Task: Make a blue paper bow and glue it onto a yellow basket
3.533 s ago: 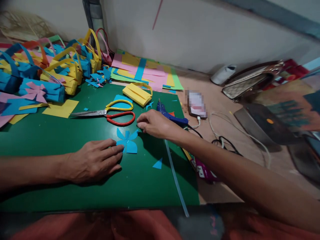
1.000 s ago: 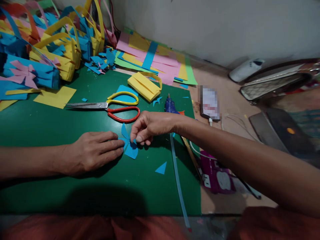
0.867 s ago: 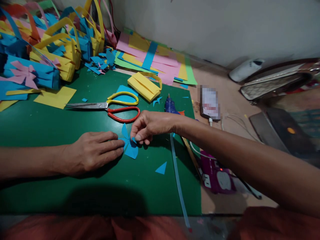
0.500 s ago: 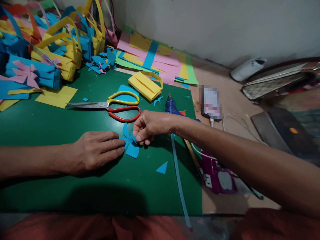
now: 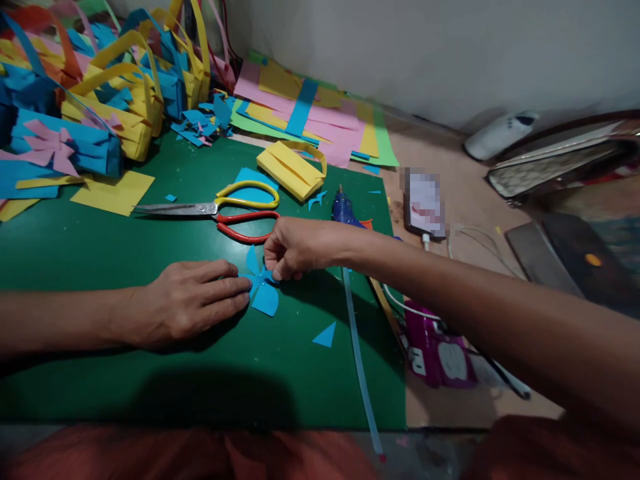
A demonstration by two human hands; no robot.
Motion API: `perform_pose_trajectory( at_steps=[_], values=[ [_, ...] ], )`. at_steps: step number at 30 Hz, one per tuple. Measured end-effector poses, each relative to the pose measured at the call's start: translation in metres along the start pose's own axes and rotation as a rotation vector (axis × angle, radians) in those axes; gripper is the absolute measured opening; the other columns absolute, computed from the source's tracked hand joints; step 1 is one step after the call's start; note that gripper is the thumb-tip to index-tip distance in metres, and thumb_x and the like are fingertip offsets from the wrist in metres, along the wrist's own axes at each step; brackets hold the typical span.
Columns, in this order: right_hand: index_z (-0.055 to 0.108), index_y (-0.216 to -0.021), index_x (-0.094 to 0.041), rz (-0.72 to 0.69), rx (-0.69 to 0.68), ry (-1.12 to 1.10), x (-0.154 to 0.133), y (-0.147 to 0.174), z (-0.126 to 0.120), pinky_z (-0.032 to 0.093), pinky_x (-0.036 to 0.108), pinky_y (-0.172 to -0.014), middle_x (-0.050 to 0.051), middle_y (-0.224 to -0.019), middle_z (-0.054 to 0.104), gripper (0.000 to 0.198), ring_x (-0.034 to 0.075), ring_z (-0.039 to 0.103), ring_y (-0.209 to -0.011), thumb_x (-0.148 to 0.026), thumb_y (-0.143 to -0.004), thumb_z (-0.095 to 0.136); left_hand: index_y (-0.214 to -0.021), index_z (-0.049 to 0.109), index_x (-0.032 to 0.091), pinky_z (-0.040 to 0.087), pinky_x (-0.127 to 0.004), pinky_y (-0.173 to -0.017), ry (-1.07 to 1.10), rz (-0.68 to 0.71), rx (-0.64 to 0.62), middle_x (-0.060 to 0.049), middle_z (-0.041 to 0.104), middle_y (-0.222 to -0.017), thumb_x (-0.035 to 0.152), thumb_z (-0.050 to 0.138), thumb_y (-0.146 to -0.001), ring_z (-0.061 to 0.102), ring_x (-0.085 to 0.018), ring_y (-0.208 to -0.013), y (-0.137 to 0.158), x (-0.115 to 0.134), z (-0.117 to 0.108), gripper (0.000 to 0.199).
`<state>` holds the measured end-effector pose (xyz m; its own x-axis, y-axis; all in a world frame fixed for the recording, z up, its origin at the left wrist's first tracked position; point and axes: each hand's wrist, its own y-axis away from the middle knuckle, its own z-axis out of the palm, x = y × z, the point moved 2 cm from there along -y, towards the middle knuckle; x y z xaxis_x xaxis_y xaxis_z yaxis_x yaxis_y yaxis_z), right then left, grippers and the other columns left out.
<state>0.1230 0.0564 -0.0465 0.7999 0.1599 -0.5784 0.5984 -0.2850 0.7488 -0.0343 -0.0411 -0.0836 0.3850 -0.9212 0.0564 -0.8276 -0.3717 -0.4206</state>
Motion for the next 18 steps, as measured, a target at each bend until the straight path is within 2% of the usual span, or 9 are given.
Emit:
perform_pose_trajectory(
  at_steps=[3,8,15,18],
  values=[
    [0.053,-0.058,-0.016,-0.029,-0.001,0.067,-0.0009,0.0002,0.0002,0.032,0.022,-0.050,-0.007,-0.048,0.047,0.014,0.008,0.042,-0.049,-0.005,-0.068,0.054,-0.089,0.064,0.012,0.051,-0.032,-0.069,-0.011,0.001,0.012,-0.010,0.067,-0.093,0.015,0.032,-0.094,0.056,-0.019,-0.079,0.0003,-0.0001,0.0007,0.032],
    [0.056,-0.062,-0.015,-0.027,0.028,0.192,0.0006,0.0009,0.0018,0.028,0.021,-0.047,-0.006,-0.050,0.046,0.010,0.007,0.038,-0.048,-0.008,-0.068,0.054,-0.091,0.064,0.011,0.051,-0.033,-0.069,0.004,0.003,-0.011,-0.011,0.067,-0.095,0.015,0.031,-0.094,0.056,-0.019,-0.080,-0.0002,-0.0003,0.0005,0.033],
    [0.060,-0.063,-0.015,0.049,0.085,0.271,-0.0035,0.0017,0.0035,0.031,0.021,-0.047,-0.003,-0.052,0.052,0.007,0.009,0.044,-0.050,-0.010,-0.066,0.056,-0.094,0.064,0.011,0.051,-0.034,-0.069,0.001,-0.005,-0.024,-0.011,0.066,-0.098,0.016,0.030,-0.095,0.055,-0.020,-0.081,0.0008,0.0003,0.0026,0.034],
    [0.064,-0.067,-0.014,0.071,0.114,0.329,-0.0066,0.0020,0.0040,0.032,0.021,-0.047,-0.001,-0.057,0.058,0.006,0.010,0.048,-0.052,-0.012,-0.066,0.058,-0.098,0.063,0.012,0.050,-0.034,-0.070,-0.009,-0.016,-0.033,-0.010,0.066,-0.098,0.018,0.035,-0.094,0.054,-0.020,-0.082,0.0009,0.0005,0.0049,0.028]
  ],
)
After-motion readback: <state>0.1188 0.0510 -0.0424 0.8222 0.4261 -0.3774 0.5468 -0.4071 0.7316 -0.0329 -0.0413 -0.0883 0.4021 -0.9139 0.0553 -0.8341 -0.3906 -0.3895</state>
